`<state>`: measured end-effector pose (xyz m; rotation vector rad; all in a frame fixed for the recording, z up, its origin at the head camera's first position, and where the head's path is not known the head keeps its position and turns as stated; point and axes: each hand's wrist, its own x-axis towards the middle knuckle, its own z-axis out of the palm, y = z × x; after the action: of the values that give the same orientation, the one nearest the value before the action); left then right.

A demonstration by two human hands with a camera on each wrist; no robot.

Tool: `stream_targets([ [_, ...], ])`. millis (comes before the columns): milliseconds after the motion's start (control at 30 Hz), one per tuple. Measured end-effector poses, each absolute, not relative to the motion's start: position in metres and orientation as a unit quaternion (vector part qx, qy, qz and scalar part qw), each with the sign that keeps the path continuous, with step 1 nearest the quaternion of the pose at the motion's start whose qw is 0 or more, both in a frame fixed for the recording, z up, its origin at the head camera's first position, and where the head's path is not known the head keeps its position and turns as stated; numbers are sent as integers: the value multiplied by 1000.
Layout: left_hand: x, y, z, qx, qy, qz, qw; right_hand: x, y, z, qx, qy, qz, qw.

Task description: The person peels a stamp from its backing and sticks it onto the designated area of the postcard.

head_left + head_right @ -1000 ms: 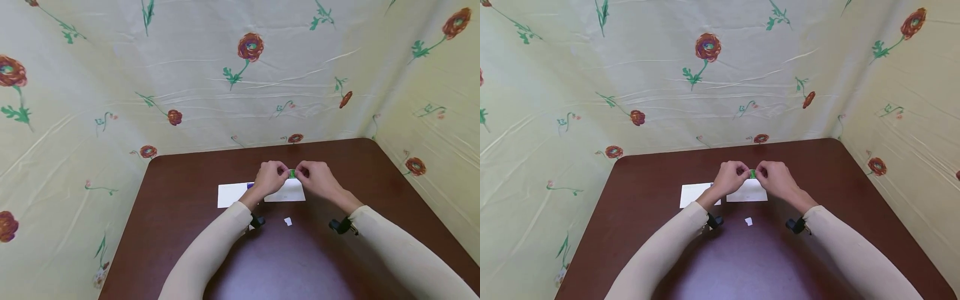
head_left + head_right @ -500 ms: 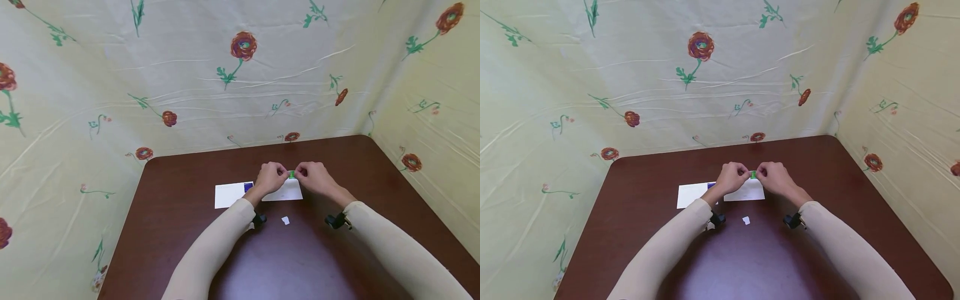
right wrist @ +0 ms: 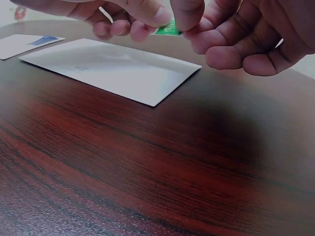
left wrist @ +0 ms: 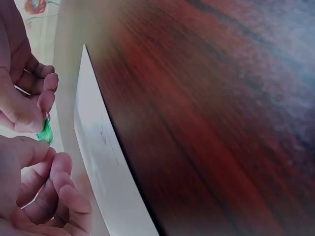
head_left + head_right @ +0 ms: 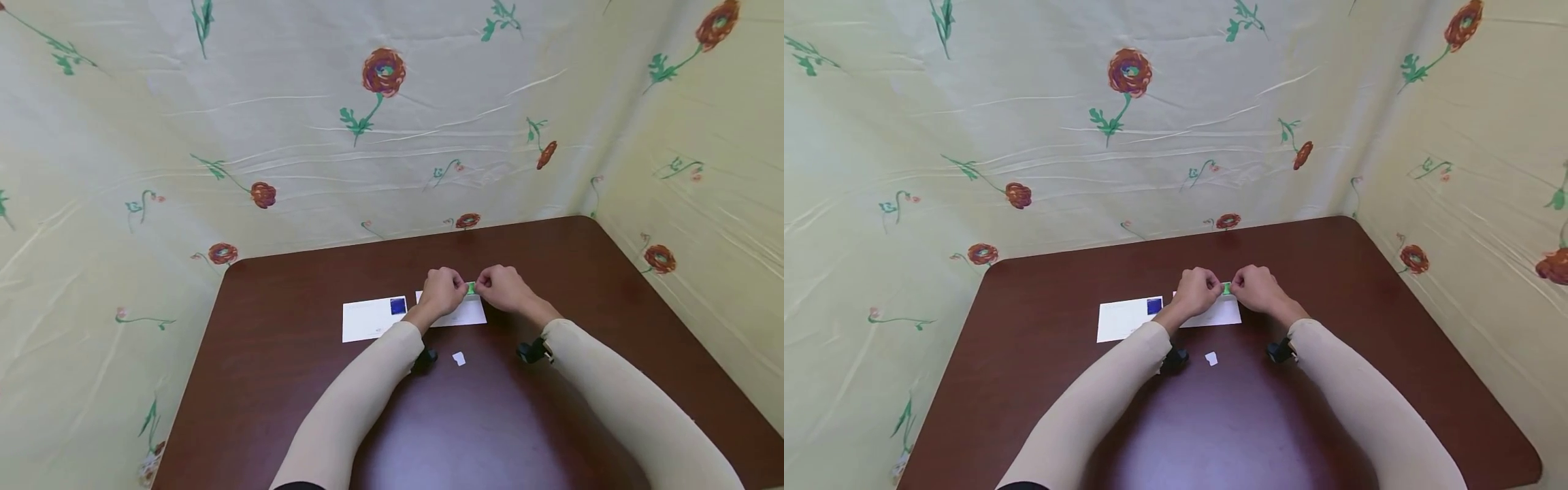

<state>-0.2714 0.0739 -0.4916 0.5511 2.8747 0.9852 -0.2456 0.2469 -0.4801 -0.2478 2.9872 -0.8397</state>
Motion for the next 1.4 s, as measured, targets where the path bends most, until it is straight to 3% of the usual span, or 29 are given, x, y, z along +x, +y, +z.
stream_targets([
  [300, -273, 78, -498, 153, 944, 288, 43, -251, 243, -489, -65, 964, -253, 46],
  [1400, -276, 88, -513, 191, 955, 226, 31, -247, 239, -506, -49, 982, -183, 5],
])
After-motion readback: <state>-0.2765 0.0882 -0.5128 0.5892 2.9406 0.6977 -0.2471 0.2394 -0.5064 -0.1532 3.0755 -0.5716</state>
